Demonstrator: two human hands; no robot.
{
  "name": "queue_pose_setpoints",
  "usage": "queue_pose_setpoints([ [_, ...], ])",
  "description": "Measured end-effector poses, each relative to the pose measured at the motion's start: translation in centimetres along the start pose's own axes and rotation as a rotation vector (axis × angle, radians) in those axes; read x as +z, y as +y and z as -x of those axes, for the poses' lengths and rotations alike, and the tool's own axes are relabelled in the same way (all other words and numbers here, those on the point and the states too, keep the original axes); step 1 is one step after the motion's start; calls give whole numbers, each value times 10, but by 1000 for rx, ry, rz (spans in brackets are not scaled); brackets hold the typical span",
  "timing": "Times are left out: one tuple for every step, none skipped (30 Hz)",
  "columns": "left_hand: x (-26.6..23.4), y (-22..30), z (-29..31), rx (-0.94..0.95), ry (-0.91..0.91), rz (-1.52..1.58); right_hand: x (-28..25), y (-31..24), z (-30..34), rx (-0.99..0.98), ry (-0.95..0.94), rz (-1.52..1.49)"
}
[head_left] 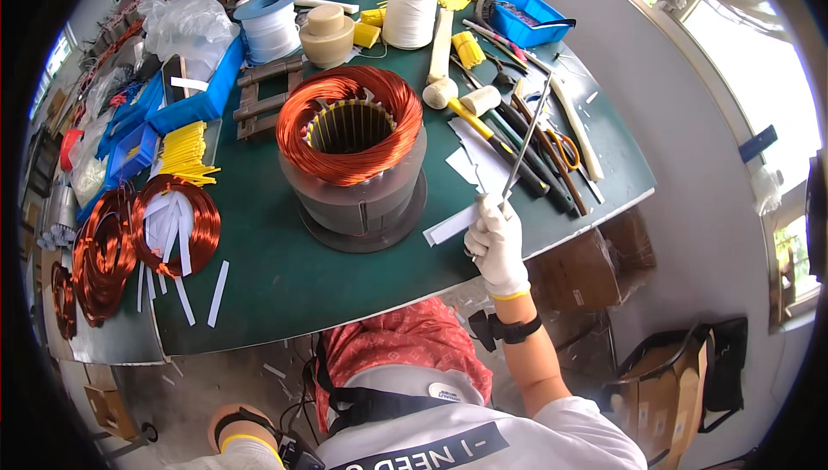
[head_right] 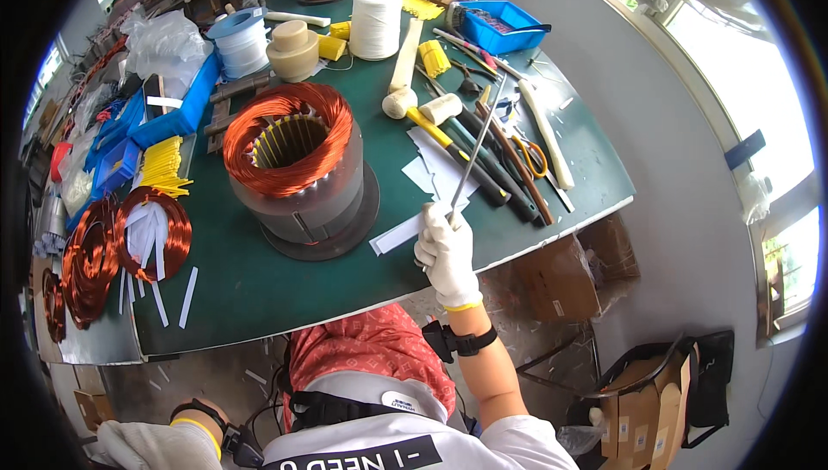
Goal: Manually inserting copper wire coils and insulation into a motor stator core.
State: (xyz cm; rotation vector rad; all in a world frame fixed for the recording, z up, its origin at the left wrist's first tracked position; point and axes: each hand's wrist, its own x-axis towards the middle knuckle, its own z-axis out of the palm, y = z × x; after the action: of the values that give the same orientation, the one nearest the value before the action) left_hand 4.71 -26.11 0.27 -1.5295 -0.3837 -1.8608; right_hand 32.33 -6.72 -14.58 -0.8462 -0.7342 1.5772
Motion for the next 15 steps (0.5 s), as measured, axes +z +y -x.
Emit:
queue_pose_setpoints([
  [-3,1,7,-28,-6,6,-7,2,0,-4,30,-33],
  [-3,1,15,-54,-13,10,-14,2,1,-10,37,-30],
  [-2,-1,17,-75,-31,4,-12,1,3,-23,51,-8],
  [1,-3,20,-94,-48,-2,-11,0,4,-36,64,15],
  [-3,1,22,-114,-65,-7,-12,0,5,-38,37,45],
  [0,2,24,-133,-79,-12,-12,1,5,-38,34,41],
  [-7,8,27,-153,-93,-15,-11,1,5,-34,19,42],
  [-14,13,30,-173,-104,-18,-10,1,5,-32,5,44],
  [-23,21,32,-192,-117,-34,-10,2,4,-26,-7,46],
  [-28,25,35,-210,-127,-43,-10,3,3,-21,6,29],
  [-36,29,38,-229,-137,-51,-10,3,3,-16,18,12],
  [-40,28,39,-250,-148,-54,-10,2,5,-18,17,12],
  [-36,29,45,-272,-158,-56,-11,1,8,-36,5,11],
  [-38,31,48,-294,-170,-58,-11,0,10,-54,-7,9],
  [-41,35,51,-317,-181,-59,-10,1,8,-51,23,3],
])
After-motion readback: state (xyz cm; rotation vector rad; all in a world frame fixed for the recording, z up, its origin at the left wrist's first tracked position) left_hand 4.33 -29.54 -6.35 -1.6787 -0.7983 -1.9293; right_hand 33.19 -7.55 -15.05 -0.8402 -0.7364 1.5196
